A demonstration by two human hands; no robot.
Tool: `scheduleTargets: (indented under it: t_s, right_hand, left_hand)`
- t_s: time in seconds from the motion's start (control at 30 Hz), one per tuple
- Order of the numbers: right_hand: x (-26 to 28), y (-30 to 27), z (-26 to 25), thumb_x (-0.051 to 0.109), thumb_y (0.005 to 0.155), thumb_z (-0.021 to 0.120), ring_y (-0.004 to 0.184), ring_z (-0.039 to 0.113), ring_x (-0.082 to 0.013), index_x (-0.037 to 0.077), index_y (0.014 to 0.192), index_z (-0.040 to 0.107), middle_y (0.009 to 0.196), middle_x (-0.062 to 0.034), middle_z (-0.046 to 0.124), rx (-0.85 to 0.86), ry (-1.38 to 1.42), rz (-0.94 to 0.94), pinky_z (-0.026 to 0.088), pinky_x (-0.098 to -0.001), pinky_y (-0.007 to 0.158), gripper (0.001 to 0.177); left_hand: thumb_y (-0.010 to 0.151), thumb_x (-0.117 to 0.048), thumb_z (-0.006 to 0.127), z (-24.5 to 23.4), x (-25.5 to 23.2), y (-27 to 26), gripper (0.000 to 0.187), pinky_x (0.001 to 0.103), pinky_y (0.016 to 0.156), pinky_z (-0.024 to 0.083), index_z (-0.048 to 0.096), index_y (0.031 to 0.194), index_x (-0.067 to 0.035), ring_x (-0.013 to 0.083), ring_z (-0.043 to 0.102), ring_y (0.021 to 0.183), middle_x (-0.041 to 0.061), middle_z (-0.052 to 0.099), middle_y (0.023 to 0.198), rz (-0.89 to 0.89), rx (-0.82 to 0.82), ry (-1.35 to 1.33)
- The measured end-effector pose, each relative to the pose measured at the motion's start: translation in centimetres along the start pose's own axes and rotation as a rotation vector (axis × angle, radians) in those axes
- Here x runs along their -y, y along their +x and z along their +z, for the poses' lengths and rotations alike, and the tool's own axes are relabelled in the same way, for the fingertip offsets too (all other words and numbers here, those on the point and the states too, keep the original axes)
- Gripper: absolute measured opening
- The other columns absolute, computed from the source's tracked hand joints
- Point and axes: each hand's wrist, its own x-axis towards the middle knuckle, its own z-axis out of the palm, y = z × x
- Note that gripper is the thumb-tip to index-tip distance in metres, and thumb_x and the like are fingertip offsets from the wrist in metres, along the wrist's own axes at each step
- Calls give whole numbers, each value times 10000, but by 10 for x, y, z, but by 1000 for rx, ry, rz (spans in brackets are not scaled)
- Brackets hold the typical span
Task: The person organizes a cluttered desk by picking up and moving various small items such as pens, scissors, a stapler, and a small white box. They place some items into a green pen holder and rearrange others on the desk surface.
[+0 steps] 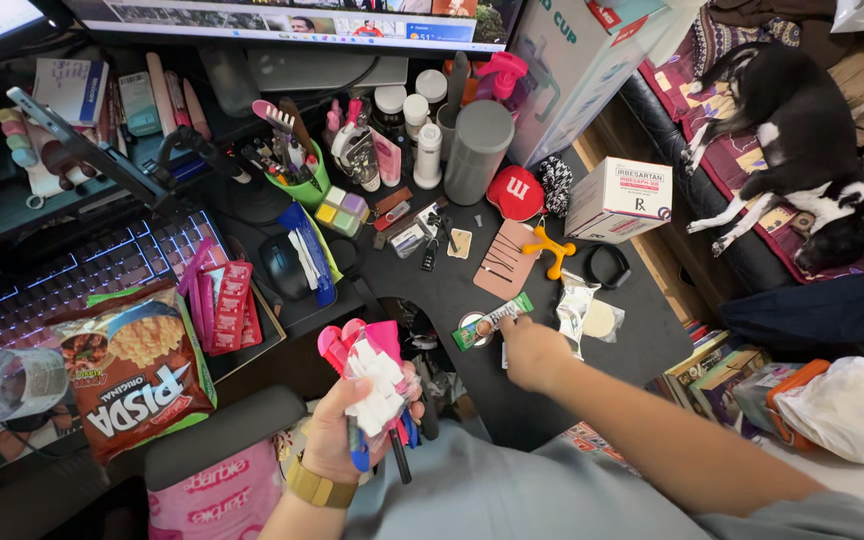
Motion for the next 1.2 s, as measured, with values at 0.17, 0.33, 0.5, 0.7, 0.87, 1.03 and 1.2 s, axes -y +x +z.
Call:
scheduleTargets:
  t_s: [0.17, 0.33, 0.5, 0.7, 0.87, 1.03, 1.2]
  right_hand:
    - [4, 6, -5, 133, 835, 656, 1059, 684, -387, 43, 1218, 527, 1129, -223, 666, -77, 96, 33, 555, -481, 884, 414]
    - [-9, 47, -48, 286, 797, 773, 1007, 697, -354, 53, 1178, 578, 1022, -200, 697, -179, 399, 68, 549, -447, 869, 487]
    - [-16, 57, -77, 355, 807, 784, 995, 691, -351, 49, 1243, 564, 1056, -193, 670, -424, 608, 24, 535, -429, 864, 576]
    - [-1, 0, -33, 193, 756, 782, 1130, 653, -351, 40, 1245, 583, 1236, -199, 619, 64, -105, -119, 538, -432, 942, 550]
    - [4, -10, -18, 82, 799, 691, 1146, 663, -342, 66, 1367, 483, 1265, -167, 622, 150, -140, -28, 565, -449, 904, 605]
    - [0, -5, -18, 67, 793, 697, 1149, 665, -340, 34, 1341, 484, 1299, -169, 586, 146, -129, -32, 570, -438, 905, 588]
    - [-3, -6, -15, 81, 777, 722, 1150, 639, -339, 63, 1296, 515, 1303, -150, 565, 85, -132, -139, 550, -434, 912, 559]
  left_hand:
    - [836, -248, 727, 6, -2, 7, 496, 460, 825, 578, 548, 1205, 31, 295, 646, 973, 176, 625, 1057, 11, 66, 26]
    - [831, -253, 712, 8, -4, 4, 498, 461, 819, 581, 553, 1205, 34, 294, 648, 972, 172, 631, 1062, -6, 46, 45]
    - [822, -255, 711, 7, -2, -5, 515, 457, 816, 580, 557, 1218, 36, 288, 645, 961, 177, 628, 1059, 36, 27, 58]
    - [810, -253, 718, 1, -6, -12, 526, 452, 807, 582, 561, 1259, -28, 277, 638, 947, 164, 622, 1040, 47, 31, 13]
    - [814, -263, 718, -4, -5, -11, 498, 454, 822, 583, 552, 1165, 49, 286, 637, 967, 160, 617, 1034, 21, 13, 23]
    - [831, -273, 717, 0, 0, -5, 500, 441, 830, 580, 553, 1175, 51, 276, 633, 975, 158, 610, 1026, 11, 79, 17]
    - [836, -274, 723, 4, 0, -4, 495, 441, 824, 578, 554, 1188, 29, 276, 630, 970, 157, 607, 1023, 8, 96, 24]
